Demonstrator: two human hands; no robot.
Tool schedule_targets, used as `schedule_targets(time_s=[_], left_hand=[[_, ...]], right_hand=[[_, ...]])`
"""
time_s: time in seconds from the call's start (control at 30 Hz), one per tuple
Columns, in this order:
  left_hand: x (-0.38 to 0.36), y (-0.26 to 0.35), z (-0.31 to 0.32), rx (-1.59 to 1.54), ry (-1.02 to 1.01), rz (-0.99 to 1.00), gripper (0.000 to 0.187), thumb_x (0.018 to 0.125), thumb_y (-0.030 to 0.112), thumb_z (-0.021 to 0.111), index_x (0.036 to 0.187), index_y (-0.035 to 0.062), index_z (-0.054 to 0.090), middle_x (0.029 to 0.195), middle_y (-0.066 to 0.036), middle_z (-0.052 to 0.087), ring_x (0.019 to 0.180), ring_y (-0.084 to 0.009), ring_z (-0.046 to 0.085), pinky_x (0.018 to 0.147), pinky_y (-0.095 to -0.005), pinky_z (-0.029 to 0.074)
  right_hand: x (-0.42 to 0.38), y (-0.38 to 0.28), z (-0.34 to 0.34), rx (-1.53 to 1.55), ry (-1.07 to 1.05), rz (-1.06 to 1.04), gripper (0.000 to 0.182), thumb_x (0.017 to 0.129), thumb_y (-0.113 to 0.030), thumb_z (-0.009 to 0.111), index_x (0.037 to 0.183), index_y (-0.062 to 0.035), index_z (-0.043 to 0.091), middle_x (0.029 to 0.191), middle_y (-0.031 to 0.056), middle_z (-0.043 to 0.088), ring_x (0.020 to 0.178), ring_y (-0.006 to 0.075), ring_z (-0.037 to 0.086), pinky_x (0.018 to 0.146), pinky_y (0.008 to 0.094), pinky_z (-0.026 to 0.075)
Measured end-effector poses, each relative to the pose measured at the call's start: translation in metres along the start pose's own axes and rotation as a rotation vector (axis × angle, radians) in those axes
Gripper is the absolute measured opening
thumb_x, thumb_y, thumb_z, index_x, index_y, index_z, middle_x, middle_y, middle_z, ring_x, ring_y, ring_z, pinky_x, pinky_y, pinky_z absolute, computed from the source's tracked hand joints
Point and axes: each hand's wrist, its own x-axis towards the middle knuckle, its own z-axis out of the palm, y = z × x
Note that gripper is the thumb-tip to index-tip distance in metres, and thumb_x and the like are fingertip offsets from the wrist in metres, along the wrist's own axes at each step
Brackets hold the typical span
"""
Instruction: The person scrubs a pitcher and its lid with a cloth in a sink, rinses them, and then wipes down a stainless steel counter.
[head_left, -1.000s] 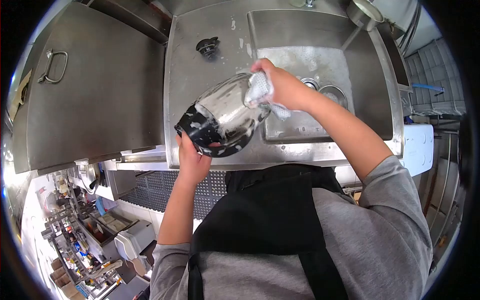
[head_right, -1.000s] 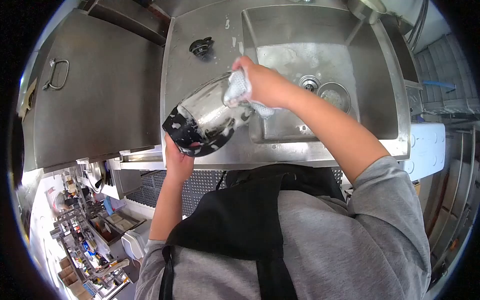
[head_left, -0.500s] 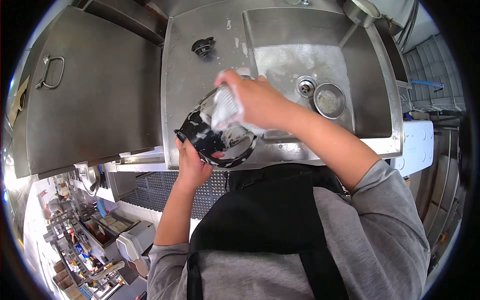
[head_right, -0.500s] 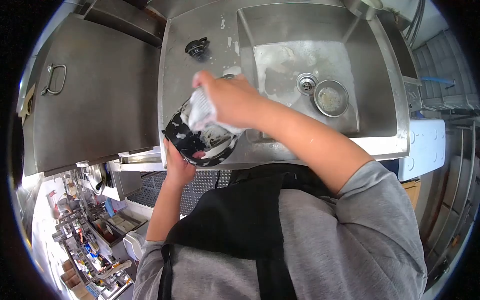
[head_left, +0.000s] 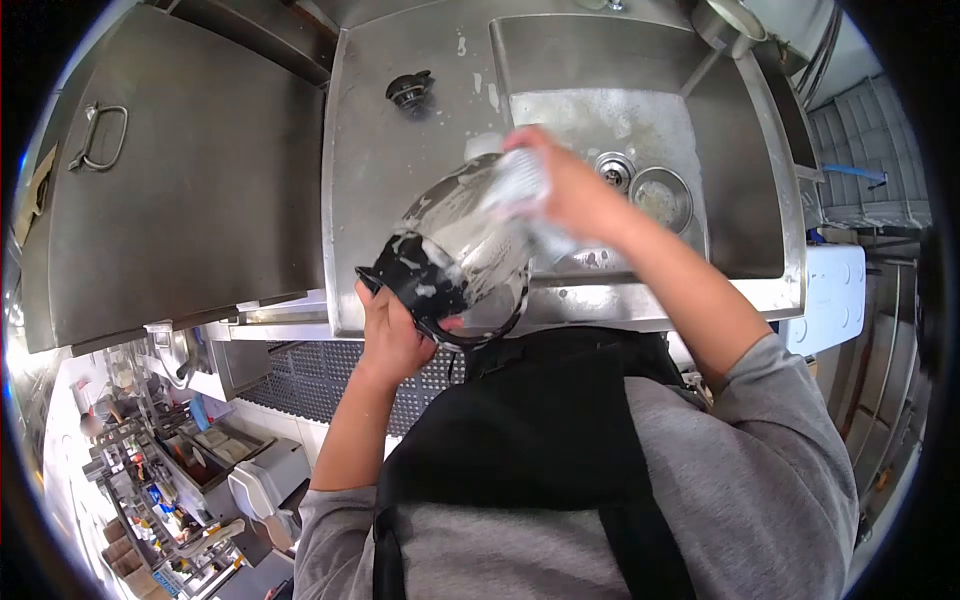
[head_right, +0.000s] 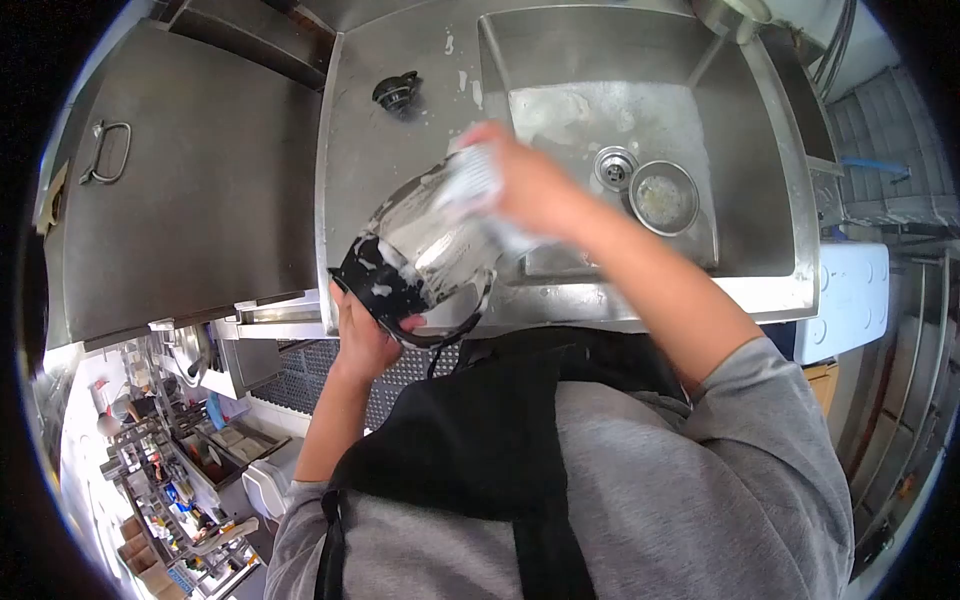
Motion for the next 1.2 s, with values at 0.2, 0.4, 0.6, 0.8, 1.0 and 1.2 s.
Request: schedule_targets(time_s=[0.2,0.4,0.6,0.8,1.0,1.2], left_hand=[[0.003,-0.004,-0.004,-0.015,0.000,0.012,0.062,0.066,0.029,0.082,0.115,0.0028,0.055,0.113,-0.014,0.060,0.104,-0.0372,0.053,0.093,-0.0489,0.029],[0.008,-0.011,-0.016,0.002,-0.056,0.055,0.063,0.068,0.019,0.079,0.121,0.0034,0.051,0.115,-0.013,0.060,0.101,-0.0342,0.057,0.092,-0.0485,0.028],[0.010,-0.023,-0.062,-0.306,-0.320,-0.293,0.066,0.069,-0.008,0.057,0.133,0.0037,0.045,0.132,-0.014,0.047,0.124,-0.0299,0.042,0.109,-0.0366,0.027],[0.008,-0.016,-0.036,-1.067,0.033,-0.749,0.054,0.091,0.019,0.048,0.138,-0.0049,0.039,0.138,-0.013,0.046,0.132,-0.0227,0.039,0.111,-0.0336,0.026],[0.035,0.029,0.006,-0.327,0.463,-0.622,0.033,0.101,0.024,0.042,0.080,-0.0013,0.045,0.060,-0.010,0.044,0.055,-0.0167,0.041,0.052,-0.0349,0.036],[0.028,0.017,0.014,-0.327,0.499,-0.562,0.030,0.100,0.020,0.042,0.078,-0.0005,0.045,0.056,-0.012,0.045,0.049,-0.0238,0.044,0.049,-0.0381,0.033]], right_hand=[[0.008,0.009,-0.012,-0.039,0.039,0.048,0.076,0.066,-0.033,0.084,0.123,-0.0127,0.039,0.103,0.0159,0.065,0.096,0.0312,0.065,0.082,0.0413,0.050],[-0.006,-0.024,0.025,-0.136,0.022,-0.177,0.071,0.066,-0.033,0.084,0.118,-0.0110,0.041,0.103,0.0191,0.064,0.096,0.0372,0.063,0.082,0.0423,0.049],[-0.015,-0.021,0.027,-0.057,0.021,-0.190,0.066,0.067,-0.027,0.083,0.116,-0.0110,0.043,0.101,0.0165,0.064,0.094,0.0361,0.063,0.082,0.0414,0.046],[-0.032,-0.027,0.048,-0.270,0.056,-0.234,0.060,0.069,-0.023,0.079,0.118,-0.0147,0.045,0.096,0.0089,0.067,0.089,0.0288,0.065,0.083,0.0404,0.038],[-0.043,-0.047,0.057,-0.357,0.081,-0.297,0.067,0.064,-0.023,0.083,0.118,-0.0144,0.045,0.101,0.0078,0.064,0.092,0.0286,0.063,0.084,0.0394,0.038],[-0.006,-0.054,0.045,-0.152,0.155,-0.118,0.056,0.073,-0.023,0.077,0.119,-0.0147,0.044,0.099,0.0093,0.067,0.093,0.0292,0.064,0.085,0.0429,0.037]])
